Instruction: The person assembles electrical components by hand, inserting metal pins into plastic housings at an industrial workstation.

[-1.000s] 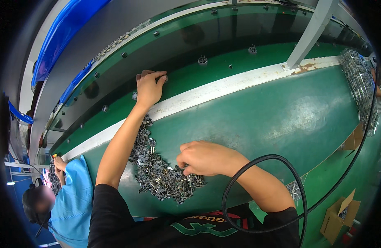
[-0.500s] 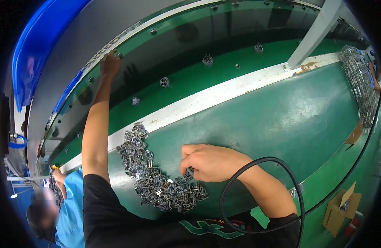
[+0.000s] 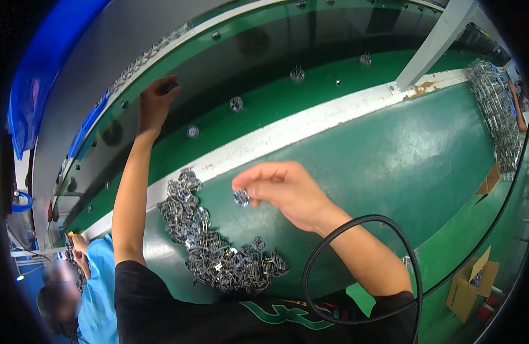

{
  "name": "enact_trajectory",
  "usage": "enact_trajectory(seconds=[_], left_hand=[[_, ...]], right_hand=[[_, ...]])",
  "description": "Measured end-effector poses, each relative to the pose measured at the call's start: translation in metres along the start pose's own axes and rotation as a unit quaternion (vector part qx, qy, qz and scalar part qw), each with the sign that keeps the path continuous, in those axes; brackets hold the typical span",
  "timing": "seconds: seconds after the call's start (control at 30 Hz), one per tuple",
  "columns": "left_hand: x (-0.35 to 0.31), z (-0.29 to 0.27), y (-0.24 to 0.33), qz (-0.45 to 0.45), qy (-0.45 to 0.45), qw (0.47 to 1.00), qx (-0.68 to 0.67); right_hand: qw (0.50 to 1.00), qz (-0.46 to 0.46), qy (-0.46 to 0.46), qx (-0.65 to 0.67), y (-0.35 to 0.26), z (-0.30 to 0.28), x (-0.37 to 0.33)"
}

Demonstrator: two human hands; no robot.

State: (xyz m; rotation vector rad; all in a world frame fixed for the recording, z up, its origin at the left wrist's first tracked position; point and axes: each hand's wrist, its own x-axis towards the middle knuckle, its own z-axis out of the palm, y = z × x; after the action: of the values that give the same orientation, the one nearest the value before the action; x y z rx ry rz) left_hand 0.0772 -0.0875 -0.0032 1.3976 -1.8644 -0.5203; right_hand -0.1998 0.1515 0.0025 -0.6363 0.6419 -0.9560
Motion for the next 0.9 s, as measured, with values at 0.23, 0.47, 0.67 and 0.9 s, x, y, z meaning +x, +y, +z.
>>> enact_trajectory(seconds=[0.23,0.47,0.67,0.9], left_hand=[[-0.154,-0.020,0.123,-0.163,-0.137,0.926,-0.311],[-0.191,-0.040,0.122,-0.155,-0.057,0.923,-0.346],[-0.189,-0.056,0.128,-0.117,-0.106,0.930,-0.330],[-0.195,-0.056,0.119,-0.129,-0.133,0.907,-0.379]], right_hand=[[0.998,-0.026,0.059,0.026,0.006,0.021,0.000],[0.770,-0.191,-0.038,-0.607,-0.005,0.011,-0.002],[0.714,-0.115,-0.161,-0.671,0.019,0.052,-0.007],[0.781,-0.097,-0.140,-0.601,0.025,0.052,0.012]])
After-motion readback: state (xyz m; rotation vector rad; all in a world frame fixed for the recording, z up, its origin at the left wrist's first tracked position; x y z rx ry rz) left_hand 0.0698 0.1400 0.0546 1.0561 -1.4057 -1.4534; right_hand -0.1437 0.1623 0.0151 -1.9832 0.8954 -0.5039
